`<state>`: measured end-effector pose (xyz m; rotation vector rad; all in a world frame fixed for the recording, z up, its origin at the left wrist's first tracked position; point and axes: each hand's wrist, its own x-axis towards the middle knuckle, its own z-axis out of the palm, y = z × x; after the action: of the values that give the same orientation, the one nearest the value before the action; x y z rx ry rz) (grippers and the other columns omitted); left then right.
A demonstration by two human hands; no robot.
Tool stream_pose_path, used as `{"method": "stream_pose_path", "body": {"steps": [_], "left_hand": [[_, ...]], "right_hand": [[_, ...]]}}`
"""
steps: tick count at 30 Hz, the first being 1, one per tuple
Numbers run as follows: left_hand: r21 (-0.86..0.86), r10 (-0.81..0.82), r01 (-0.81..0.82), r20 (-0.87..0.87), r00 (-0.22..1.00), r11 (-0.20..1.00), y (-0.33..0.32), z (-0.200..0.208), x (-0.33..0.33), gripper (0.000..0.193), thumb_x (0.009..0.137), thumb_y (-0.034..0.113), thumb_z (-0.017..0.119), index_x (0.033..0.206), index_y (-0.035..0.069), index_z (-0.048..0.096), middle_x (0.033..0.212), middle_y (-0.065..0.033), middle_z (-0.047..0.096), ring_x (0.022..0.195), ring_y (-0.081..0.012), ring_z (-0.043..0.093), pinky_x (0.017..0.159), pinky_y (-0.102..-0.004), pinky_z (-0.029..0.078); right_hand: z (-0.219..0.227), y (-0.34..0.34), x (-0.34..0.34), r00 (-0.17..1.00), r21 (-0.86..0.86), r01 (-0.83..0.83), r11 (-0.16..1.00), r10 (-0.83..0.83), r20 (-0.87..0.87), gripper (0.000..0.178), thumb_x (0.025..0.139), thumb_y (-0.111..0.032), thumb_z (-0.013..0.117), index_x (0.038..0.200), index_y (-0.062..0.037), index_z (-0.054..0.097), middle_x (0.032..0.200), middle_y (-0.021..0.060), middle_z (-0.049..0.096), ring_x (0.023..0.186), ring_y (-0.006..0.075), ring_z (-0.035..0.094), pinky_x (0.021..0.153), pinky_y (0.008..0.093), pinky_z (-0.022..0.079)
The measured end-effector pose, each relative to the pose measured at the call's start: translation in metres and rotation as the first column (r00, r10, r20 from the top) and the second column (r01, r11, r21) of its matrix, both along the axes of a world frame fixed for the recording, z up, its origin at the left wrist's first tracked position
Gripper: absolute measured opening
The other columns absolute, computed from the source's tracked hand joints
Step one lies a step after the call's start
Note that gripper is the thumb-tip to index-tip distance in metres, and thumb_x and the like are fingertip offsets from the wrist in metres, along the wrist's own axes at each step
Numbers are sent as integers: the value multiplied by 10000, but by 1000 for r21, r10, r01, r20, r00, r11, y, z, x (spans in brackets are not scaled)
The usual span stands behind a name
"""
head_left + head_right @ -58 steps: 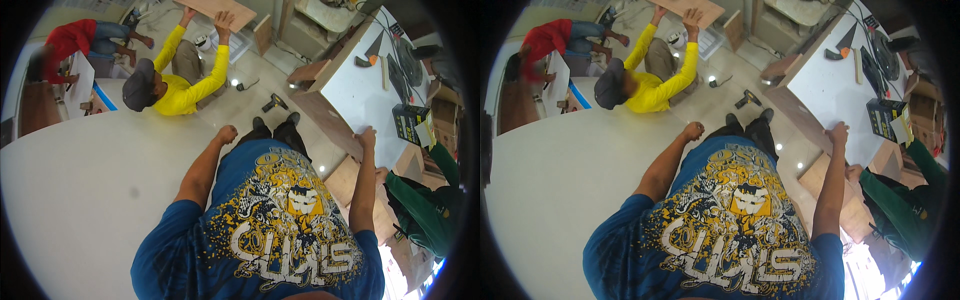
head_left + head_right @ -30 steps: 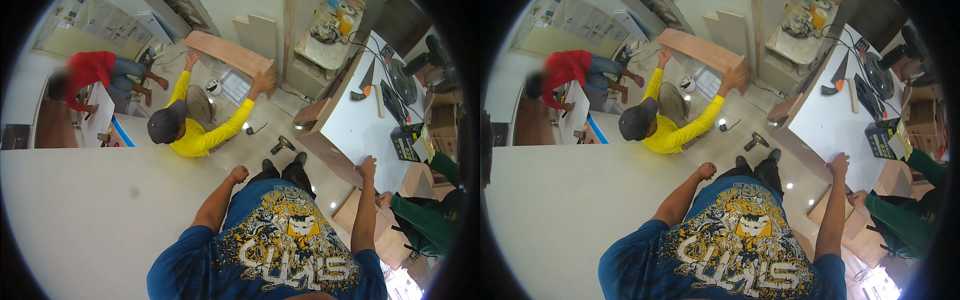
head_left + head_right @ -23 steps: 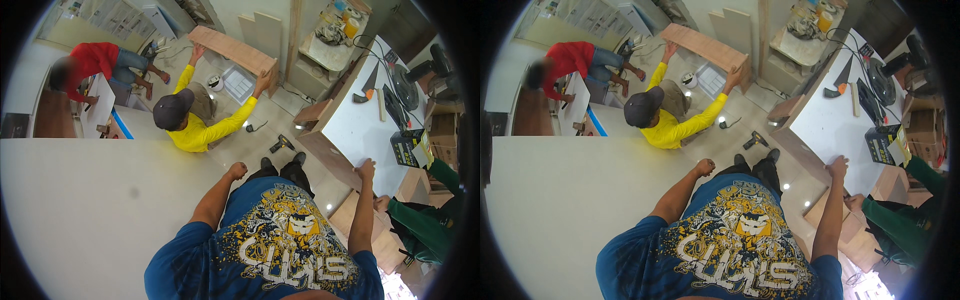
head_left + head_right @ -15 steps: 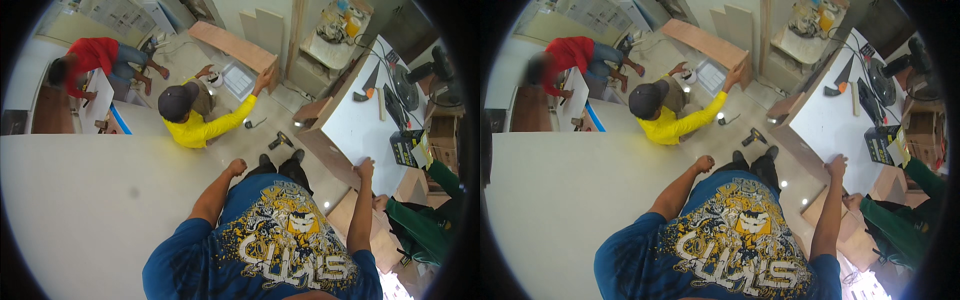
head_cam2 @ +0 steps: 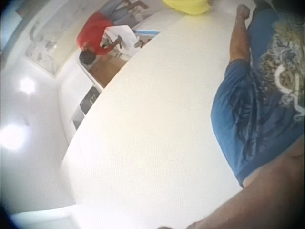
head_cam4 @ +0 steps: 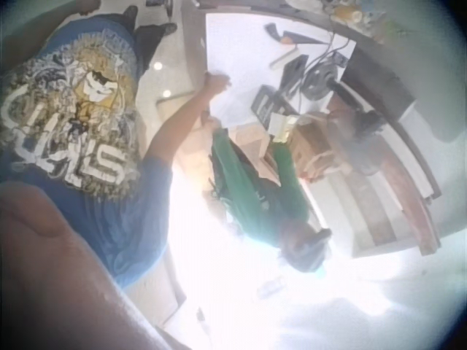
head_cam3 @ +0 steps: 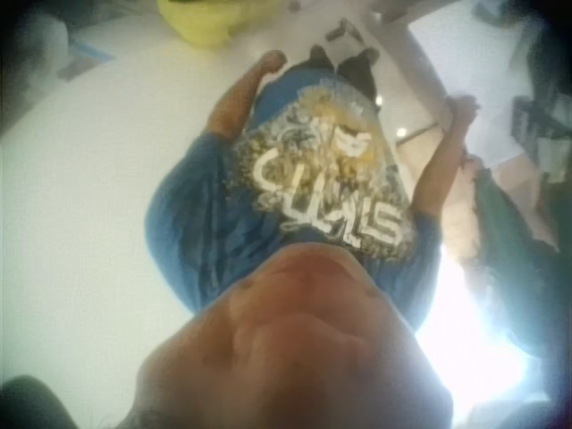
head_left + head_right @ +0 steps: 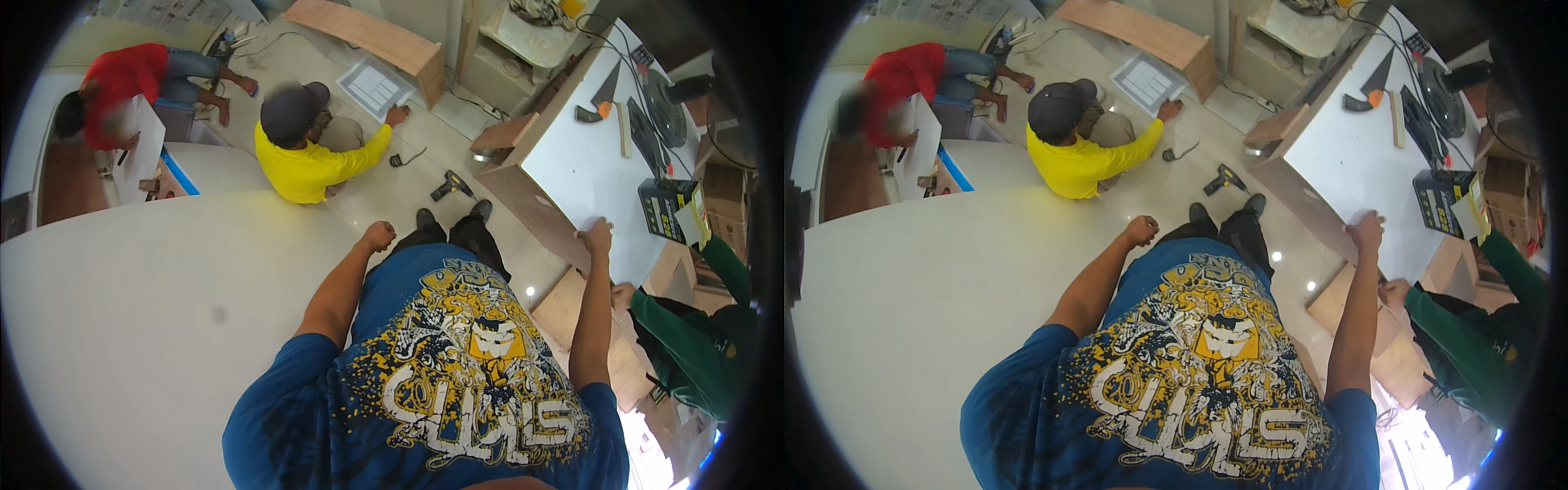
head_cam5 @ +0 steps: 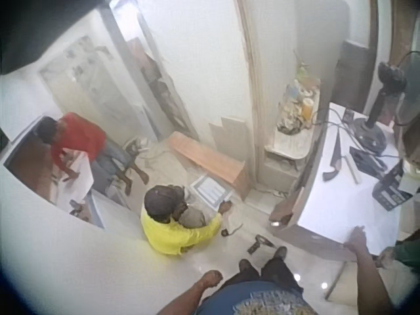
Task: The person assists in assembling a wooden box by holding pieces in place while another person uses a power drill to secure them. The person also uses a utility knife to cut a white board and positions wooden panels for assembly.
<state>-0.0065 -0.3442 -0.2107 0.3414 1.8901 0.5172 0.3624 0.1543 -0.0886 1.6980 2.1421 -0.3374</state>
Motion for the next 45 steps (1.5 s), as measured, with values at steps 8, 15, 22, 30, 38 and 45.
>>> {"method": "stream_pose_path", "body": {"steps": [8,15,22,30,38,45], "left_hand": [[-35,42,-41,9,999,999,8,8,-1,242,892,144,617,1017,-47,700,688,-122,663,528,-219,651,467,-353,526],[-59,4,-4,2,1000,998,7,5,-4,238,896,146,624,1040,-30,694,708,-116,673,559,-216,673,476,-348,535],[-59,35,-32,50,998,998,5,2,-4,226,911,167,628,1045,-6,687,728,-110,680,570,-212,674,475,-345,531],[-43,25,-23,49,998,999,6,-12,1,217,884,170,626,982,-10,700,717,-115,680,553,-206,656,493,-349,533],[-18,56,-56,0,998,998,4,-12,-4,224,866,143,631,974,-41,699,752,-140,702,599,-220,677,572,-346,569],[-13,40,-40,26,999,999,11,-5,-9,242,867,142,646,1018,-41,695,763,-137,700,606,-220,675,577,-347,575]], "right_hand": [[1,-1,2,1000,3,1,1000,-1,-5,1042,598,-301,941,1395,90,396,1451,400,383,1212,554,546,980,540,528],[-5,-1,2,1000,75,-17,997,18,-13,982,595,-317,946,1345,61,437,1416,398,419,1175,559,566,955,548,532],[-9,3,6,999,98,-40,994,39,9,979,591,-332,948,1331,66,444,1397,399,438,1139,554,592,944,541,540],[-10,2,11,1000,97,-21,995,20,7,992,586,-330,952,1338,71,443,1407,402,426,1166,545,581,965,533,535],[5,2,-2,999,17,30,999,-30,11,1024,609,-281,953,1392,76,398,1485,405,339,1239,564,524,1001,521,527],[-10,5,7,1000,93,6,996,-4,-26,993,579,-279,951,1351,66,430,1399,365,428,1165,551,568,962,521,543]]}}
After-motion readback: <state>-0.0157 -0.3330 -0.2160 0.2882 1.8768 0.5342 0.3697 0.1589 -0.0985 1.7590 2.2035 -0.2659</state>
